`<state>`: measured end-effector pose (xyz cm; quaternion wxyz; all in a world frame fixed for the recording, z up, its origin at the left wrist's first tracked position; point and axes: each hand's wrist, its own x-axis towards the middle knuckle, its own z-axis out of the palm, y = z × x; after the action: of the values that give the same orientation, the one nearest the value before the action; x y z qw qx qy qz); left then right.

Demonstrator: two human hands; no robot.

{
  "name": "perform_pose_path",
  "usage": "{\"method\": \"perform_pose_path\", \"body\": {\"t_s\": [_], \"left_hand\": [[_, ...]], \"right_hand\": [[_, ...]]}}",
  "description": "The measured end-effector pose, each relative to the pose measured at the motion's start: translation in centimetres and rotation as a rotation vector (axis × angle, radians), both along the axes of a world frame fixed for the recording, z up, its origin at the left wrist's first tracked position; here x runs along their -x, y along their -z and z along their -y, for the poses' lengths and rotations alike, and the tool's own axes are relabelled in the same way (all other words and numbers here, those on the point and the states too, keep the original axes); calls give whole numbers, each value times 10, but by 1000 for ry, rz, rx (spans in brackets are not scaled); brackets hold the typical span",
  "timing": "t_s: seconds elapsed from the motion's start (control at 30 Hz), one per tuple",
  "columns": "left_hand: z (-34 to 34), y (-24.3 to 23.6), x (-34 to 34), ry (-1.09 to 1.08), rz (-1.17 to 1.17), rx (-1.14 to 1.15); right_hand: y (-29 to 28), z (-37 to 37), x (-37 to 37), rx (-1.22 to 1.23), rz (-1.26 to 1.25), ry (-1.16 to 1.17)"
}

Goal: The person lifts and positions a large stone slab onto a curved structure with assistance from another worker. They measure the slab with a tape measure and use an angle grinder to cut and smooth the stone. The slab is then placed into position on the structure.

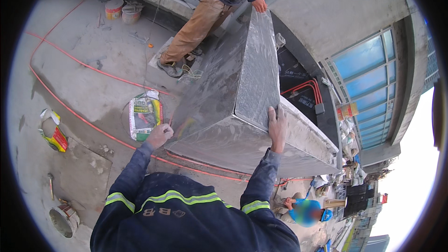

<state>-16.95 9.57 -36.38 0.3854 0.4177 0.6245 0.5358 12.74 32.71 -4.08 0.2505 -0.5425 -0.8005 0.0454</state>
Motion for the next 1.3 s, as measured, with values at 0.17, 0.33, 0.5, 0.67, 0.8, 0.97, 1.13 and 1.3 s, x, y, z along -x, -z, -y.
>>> {"method": "perform_pose_path", "body": {"t_s": [0.17, 0.33, 0.5, 0.67, 0.8, 0.97, 1.13, 1.3], "left_hand": [[71, 144, 22, 108, -579, 518], [242, 237, -16, 128, -102, 1107], [376, 213, -138, -775, 707, 1168], [382, 196, -261, -881, 667, 1000], [373, 188, -364, -866, 544, 985], [379, 151, -442, -873, 542, 1093], [385, 141, -443, -836, 482, 1135], [389, 163, -377, -736, 270, 1104]], "right_hand": [[0, 1, -3, 29, -104, -39], [-3, -2, -22, -29, -281, -176], [-2, 3, -35, -97, -323, -295], [9, 1, -36, -177, -282, -387], [12, -1, -43, -276, -231, -419], [14, 0, -46, -294, -334, -405], [16, -1, -49, -216, -434, -381], [20, -1, -46, -208, -470, -312]]}}
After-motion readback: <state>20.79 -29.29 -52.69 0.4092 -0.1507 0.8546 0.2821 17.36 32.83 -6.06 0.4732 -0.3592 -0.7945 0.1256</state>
